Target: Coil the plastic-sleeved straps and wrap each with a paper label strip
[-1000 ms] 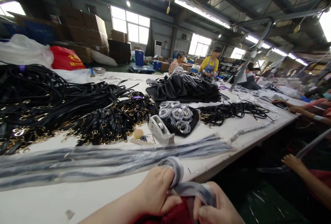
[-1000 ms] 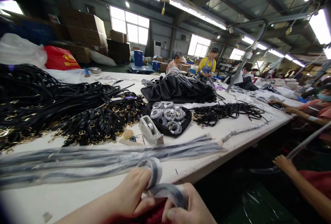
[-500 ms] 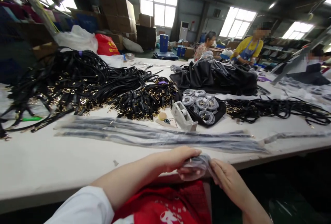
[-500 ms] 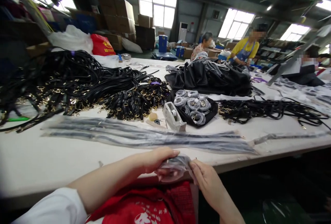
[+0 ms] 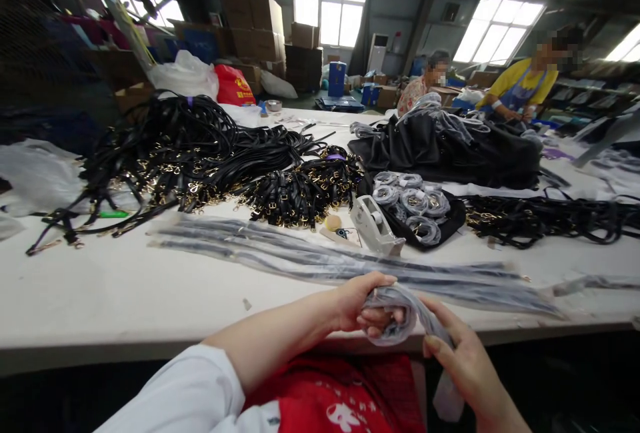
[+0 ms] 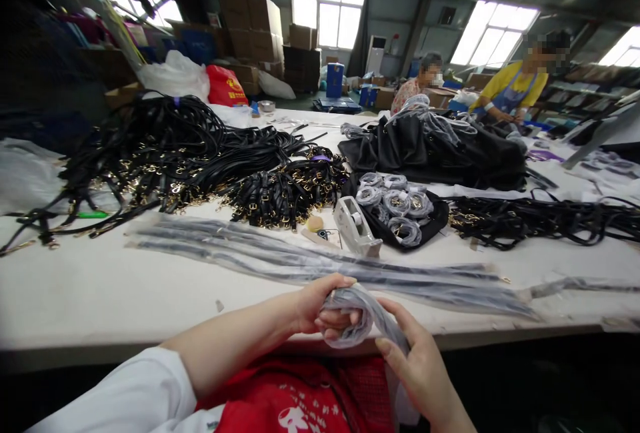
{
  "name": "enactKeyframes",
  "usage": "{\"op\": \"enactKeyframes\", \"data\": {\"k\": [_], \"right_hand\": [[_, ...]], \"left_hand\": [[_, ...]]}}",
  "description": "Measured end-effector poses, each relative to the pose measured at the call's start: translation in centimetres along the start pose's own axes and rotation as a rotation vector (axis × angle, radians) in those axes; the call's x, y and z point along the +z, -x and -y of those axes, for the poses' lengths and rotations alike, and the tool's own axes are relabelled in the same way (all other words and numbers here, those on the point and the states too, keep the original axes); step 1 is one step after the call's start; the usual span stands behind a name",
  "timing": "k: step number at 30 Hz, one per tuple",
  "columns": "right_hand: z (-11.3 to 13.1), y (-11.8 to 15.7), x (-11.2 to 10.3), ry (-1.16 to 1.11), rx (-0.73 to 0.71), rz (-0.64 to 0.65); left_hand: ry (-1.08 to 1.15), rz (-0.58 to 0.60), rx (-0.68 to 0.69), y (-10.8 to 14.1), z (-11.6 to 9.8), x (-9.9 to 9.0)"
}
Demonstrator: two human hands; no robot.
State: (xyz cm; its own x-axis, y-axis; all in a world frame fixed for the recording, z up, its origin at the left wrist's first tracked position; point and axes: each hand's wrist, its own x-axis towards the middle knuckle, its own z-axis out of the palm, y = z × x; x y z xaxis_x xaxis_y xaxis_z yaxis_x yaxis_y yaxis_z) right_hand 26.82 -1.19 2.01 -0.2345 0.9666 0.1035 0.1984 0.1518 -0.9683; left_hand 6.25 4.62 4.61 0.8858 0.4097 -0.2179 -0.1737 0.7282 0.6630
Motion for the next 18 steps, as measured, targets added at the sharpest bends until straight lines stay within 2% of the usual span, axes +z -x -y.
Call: {"op": "enactKeyframes", "data": {"k": [3, 5, 7, 9, 11, 13, 14, 16, 18], "right_hand": [[-0.4, 0.0, 2.3, -0.205, 0.056, 0.179], [-0.9, 0.0, 4.2, -0.332, 0.082, 0.167], [-1.5, 0.0, 5.4, -0.322, 0.105, 0.08], [-2.1, -0.2, 5.3, -0.183, 0.117, -0.031], [-2.8, -0.4, 4.5, -0.019, 0.107, -0.124], [-3.5, -0.8, 3.3, 0.089, 0.1, -0.114], [-3.8, -1.1, 2.7, 0.12, 0.097, -0.064], [-4.2, -1.5, 1.9, 0.162, 0.09, 0.08], [-4.3, -1.9, 1.4, 0.186, 0.088, 0.187]], "left_hand": [[0.059, 0.019, 0.026, -0.2, 0.2, 0.3], [0.111, 0.009, 0.05, -0.5, 0.7, 0.5], [0.104, -0.065, 0.07, -0.8, 1.2, 0.5], [-0.087, -0.28, 0.125, -0.8, 1.5, 0.3], [-0.358, -0.583, 0.24, -0.4, 1.5, -0.1], [-0.667, -0.827, 0.419, 0.4, 1.1, -0.2], [-0.824, -0.862, 0.488, 1.0, 0.9, -0.1], [-1.146, -0.763, 0.521, 2.0, 0.7, 0.4], [-1.321, -0.599, 0.441, 2.4, 0.7, 1.1]]}}
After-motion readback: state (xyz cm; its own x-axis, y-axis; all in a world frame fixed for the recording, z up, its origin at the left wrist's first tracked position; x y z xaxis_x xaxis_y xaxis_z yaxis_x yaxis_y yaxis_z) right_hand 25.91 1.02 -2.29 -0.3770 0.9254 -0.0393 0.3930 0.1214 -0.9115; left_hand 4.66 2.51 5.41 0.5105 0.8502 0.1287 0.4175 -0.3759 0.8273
